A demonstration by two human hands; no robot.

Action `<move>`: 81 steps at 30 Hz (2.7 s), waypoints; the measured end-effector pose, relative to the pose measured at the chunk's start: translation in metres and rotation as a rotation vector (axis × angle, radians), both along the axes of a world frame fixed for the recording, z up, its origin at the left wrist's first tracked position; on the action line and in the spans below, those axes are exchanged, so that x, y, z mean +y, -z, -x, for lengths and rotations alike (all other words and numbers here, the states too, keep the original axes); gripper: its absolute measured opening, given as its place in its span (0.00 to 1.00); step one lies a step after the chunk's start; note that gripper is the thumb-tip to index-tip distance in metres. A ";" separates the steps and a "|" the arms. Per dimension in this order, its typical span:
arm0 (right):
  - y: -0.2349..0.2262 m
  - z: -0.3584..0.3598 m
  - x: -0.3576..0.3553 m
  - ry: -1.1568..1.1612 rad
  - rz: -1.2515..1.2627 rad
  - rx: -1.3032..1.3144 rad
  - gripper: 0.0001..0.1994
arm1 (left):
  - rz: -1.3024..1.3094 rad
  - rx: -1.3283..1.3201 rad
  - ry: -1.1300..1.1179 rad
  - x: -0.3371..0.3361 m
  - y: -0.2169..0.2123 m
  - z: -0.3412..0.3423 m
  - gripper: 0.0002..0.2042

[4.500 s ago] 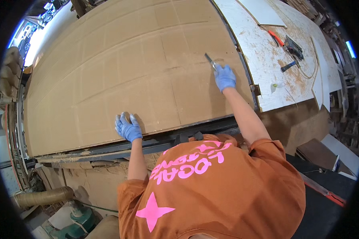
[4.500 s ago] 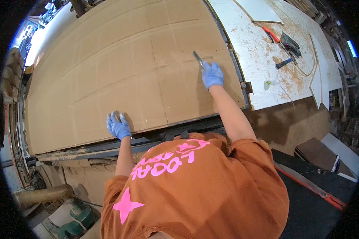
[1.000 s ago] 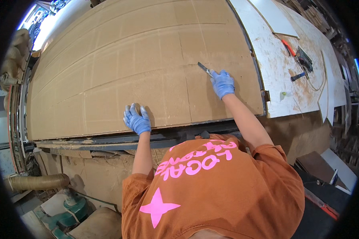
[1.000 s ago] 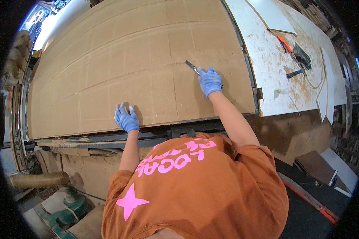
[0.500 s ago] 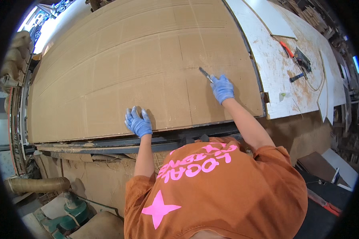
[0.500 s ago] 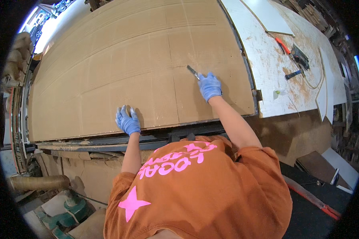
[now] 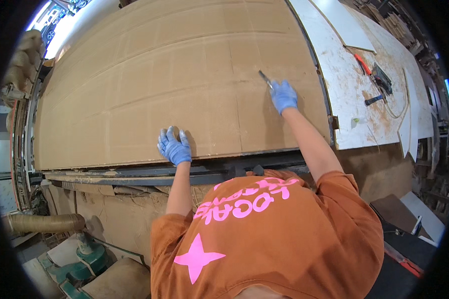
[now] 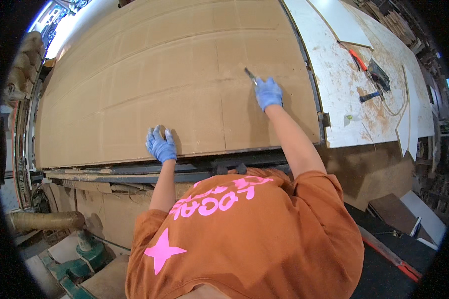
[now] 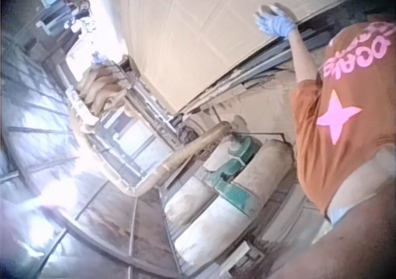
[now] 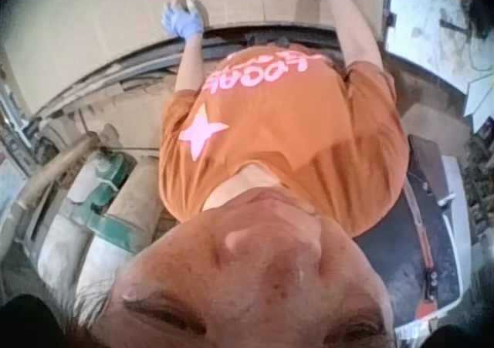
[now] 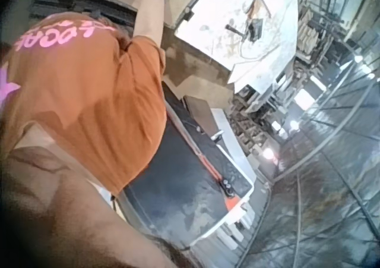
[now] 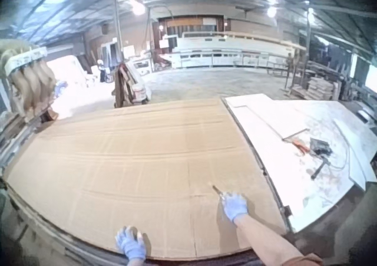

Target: The person scrapes a seam on a large wooden panel, wipes away debris, applies glue from a tube along the seam, and spreads it with a putty knife. The person then walks to another area and returns to the panel.

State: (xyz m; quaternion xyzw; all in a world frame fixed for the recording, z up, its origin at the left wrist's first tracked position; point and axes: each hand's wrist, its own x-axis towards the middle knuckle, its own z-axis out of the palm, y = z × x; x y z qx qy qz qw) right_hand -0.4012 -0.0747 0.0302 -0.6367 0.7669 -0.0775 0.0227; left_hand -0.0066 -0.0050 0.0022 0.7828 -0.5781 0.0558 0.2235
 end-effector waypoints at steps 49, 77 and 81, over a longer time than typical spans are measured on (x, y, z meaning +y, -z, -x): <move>-0.013 0.013 0.090 0.222 -0.178 -1.540 0.22 | -0.194 -0.132 0.136 -0.012 -0.002 -0.011 0.29; 0.011 -0.108 0.007 0.321 0.001 0.041 0.19 | -0.147 0.107 0.519 -0.084 -0.018 -0.053 0.29; 0.004 -0.134 0.038 0.236 -0.011 0.098 0.18 | -0.137 0.097 0.504 -0.083 -0.017 -0.056 0.29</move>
